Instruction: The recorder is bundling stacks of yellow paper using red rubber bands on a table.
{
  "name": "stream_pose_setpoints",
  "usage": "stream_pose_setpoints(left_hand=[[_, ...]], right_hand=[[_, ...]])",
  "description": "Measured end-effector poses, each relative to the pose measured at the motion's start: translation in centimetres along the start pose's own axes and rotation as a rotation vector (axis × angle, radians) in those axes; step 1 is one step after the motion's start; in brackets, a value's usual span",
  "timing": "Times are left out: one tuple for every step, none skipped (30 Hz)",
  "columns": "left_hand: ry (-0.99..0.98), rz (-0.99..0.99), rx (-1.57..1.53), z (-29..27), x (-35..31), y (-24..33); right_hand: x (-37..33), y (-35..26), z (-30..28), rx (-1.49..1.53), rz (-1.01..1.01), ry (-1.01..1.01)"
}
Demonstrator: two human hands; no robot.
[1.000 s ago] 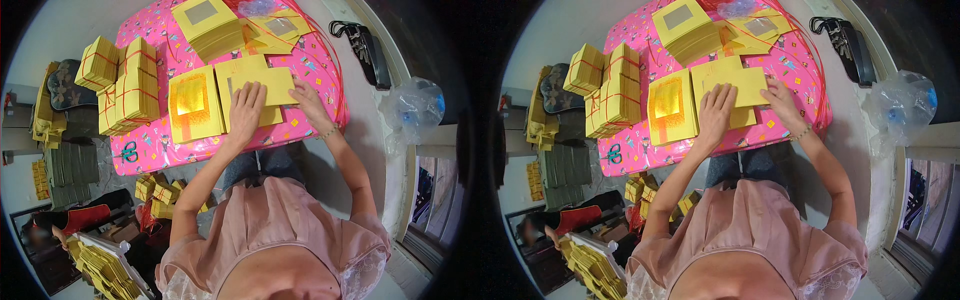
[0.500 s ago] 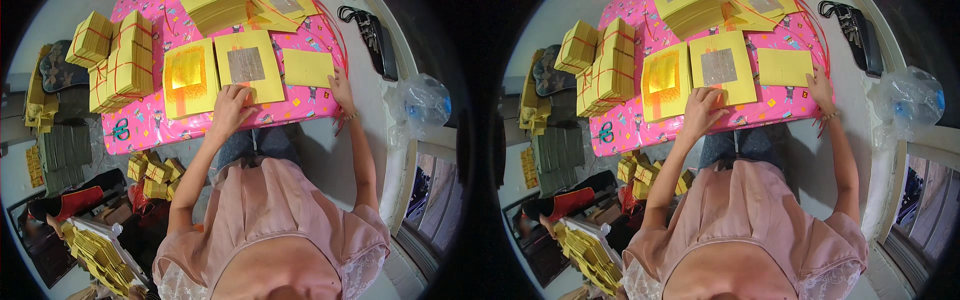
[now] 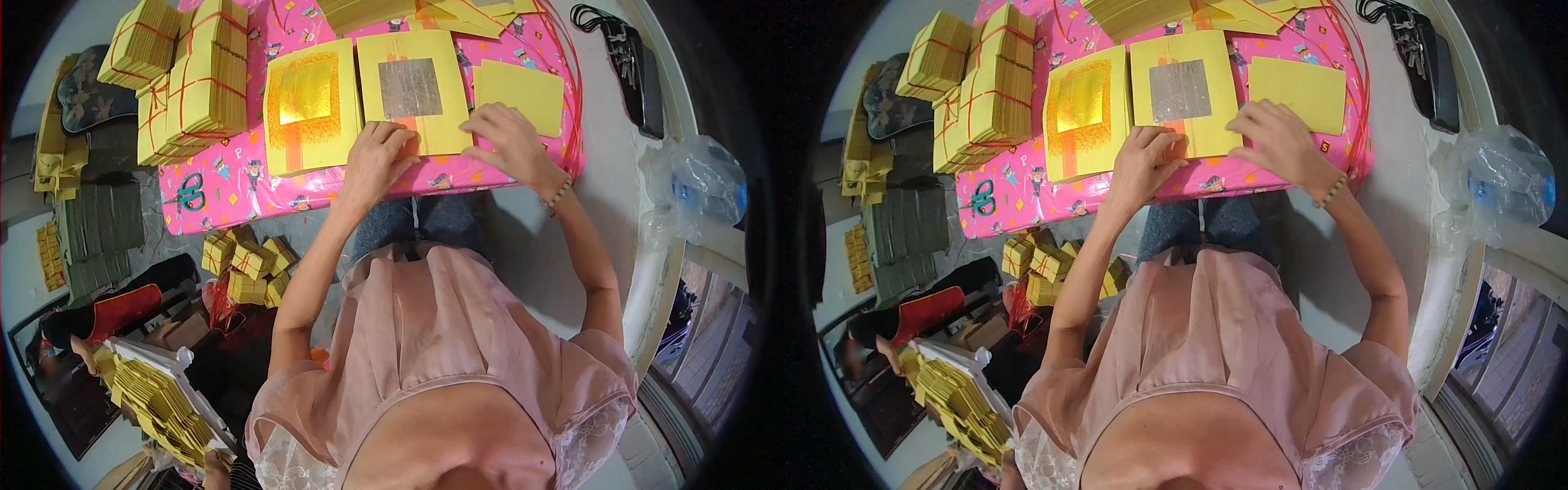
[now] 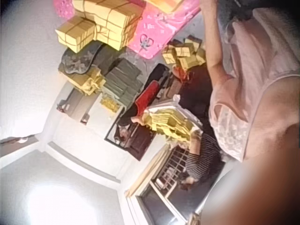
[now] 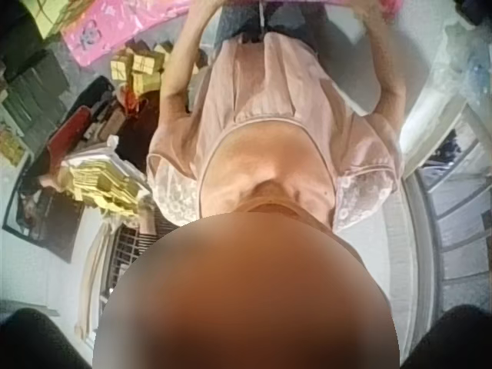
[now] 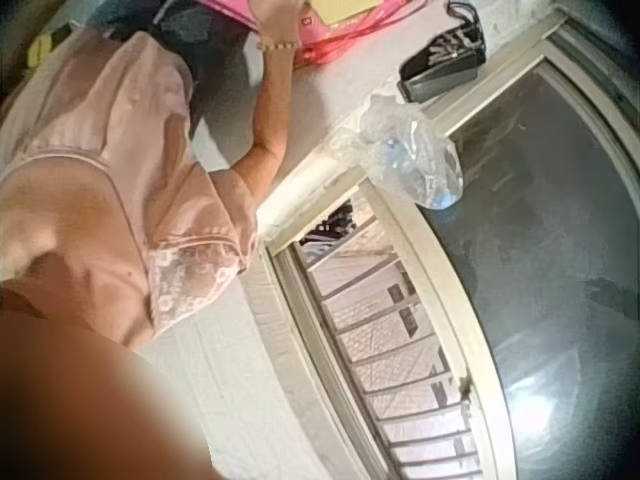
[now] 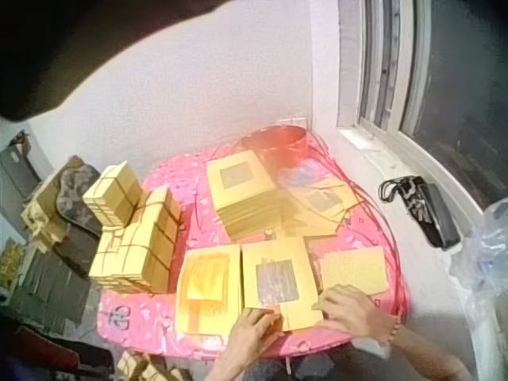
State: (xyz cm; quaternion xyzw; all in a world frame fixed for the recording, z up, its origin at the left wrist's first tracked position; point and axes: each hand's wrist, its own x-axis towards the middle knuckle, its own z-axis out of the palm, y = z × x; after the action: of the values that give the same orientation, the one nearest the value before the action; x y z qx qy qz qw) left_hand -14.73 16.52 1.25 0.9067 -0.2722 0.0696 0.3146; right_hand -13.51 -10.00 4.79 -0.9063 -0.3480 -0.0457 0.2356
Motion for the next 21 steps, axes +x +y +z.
stream_pose_setpoints(left_hand=[[-0.003,-0.003,-0.002,-0.1,0.1,-0.1],[-0.011,0.0,-0.002,-0.1,0.2,-0.1],[-0.019,0.004,-0.003,-0.2,0.3,-0.2],[-0.02,-0.001,-0.002,-0.3,0.2,-0.2],[-0.059,-0.015,-0.007,-0.5,0.2,-0.4],[-0.097,-0.028,-0.011,-0.7,0.2,-0.5],[-0.099,-0.031,-0.013,-0.8,0.2,-0.6],[-0.091,-0.019,-0.039,-0.9,0.2,-0.7],[-0.084,-0.007,-0.065,-1.0,0.2,-0.7],[-0.085,-0.008,-0.067,-1.2,0.2,-0.8],[-0.096,-0.008,-0.083,-1.3,0.3,-0.9],[-0.106,-0.008,-0.099,-1.4,0.3,-1.0],[-0.107,-0.009,-0.1,-1.5,0.4,-1.1],[-0.113,-0.002,-0.107,-1.6,0.4,-1.3],[-0.118,0.006,-0.115,-1.6,0.5,-1.4],[-0.119,0.005,-0.116,-1.6,0.5,-1.4],[-0.115,0.0,-0.129,-1.6,0.5,-1.4],[-0.111,-0.005,-0.143,-1.7,0.6,-1.4],[-0.111,-0.005,-0.143,-1.7,0.6,-1.4],[-0.128,-0.021,-0.151,-1.8,0.6,-1.4],[-0.145,-0.037,-0.159,-1.8,0.6,-1.4]], right_hand=[[0.3,0.0,0.5,0.003,0.002,-0.003],[0.6,0.2,1.1,-0.026,-0.036,-0.01],[0.8,0.5,1.5,-0.056,-0.074,-0.015],[0.9,0.7,1.7,-0.052,-0.075,-0.018],[1.0,1.1,1.8,-0.019,-0.085,-0.035],[1.0,1.4,1.9,0.014,-0.095,-0.053],[1.0,1.6,1.9,0.016,-0.094,-0.055],[1.0,1.9,2.0,0.026,-0.098,-0.067],[1.0,2.0,2.0,0.036,-0.102,-0.078],[1.1,2.1,1.9,0.038,-0.101,-0.08],[1.1,2.1,1.8,0.074,-0.076,-0.078],[1.2,2.1,1.7,0.109,-0.052,-0.075],[1.3,2.1,1.6,0.11,-0.051,-0.076],[1.3,2.1,1.6,0.131,-0.031,-0.091],[1.4,2.1,1.5,0.151,-0.011,-0.106],[1.4,2.2,1.5,0.151,-0.01,-0.106],[1.5,2.2,1.5,0.17,0.004,-0.113],[1.5,2.3,1.5,0.188,0.018,-0.119],[1.5,2.3,1.5,0.188,0.019,-0.12],[1.5,2.3,1.5,0.199,0.024,-0.121],[1.6,2.4,1.6,0.21,0.028,-0.122]])
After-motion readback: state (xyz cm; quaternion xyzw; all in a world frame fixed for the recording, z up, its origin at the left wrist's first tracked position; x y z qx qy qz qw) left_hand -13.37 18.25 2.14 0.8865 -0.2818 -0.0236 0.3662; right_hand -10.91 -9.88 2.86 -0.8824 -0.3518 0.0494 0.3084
